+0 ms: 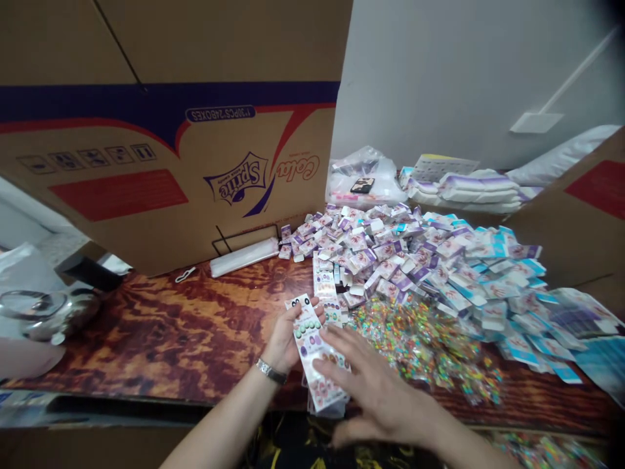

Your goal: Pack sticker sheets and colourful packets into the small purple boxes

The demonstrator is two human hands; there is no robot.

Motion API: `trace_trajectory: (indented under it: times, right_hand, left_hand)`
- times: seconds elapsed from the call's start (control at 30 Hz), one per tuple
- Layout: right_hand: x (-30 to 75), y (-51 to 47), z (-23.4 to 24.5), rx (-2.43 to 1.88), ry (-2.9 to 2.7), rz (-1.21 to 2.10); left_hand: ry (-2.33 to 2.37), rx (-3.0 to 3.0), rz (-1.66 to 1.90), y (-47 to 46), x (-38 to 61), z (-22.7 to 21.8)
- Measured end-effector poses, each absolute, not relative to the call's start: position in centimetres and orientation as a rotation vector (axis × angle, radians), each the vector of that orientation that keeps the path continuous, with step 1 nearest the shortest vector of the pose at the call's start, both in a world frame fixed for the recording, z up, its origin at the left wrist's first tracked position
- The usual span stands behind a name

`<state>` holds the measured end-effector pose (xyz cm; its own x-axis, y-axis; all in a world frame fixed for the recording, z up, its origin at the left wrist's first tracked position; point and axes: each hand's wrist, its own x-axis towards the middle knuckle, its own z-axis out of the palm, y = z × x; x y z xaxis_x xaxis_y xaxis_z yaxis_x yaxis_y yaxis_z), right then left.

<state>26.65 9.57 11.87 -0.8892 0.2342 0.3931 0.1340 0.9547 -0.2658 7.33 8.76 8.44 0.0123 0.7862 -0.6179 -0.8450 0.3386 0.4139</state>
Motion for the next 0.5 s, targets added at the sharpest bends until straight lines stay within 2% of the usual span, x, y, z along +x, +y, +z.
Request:
trace_trajectory:
  times: [0.07, 0.13, 0.33, 0.5]
  right_hand:
    - [26.3, 8.3, 11.4, -0.228, -2.609, 0.047]
    - [26.1, 8.3, 11.2, -0.191, -2.555, -0.004]
    - [26.0, 12.7, 12.6, -0.549, -2.298, 0.469]
    - [25.1, 15.6, 11.7, -0.762, -2.318, 0.595]
  left_hand:
    - [0.900, -0.070, 1.256, 9.0, 7.9, 8.4]
    - [0.903, -0.056, 1.234, 8.9, 8.5, 8.4]
    - [0.913, 0.325, 1.246, 7.0, 9.9, 8.1]
    - [0.856, 0.613, 1.125, 6.0, 10.1, 7.9]
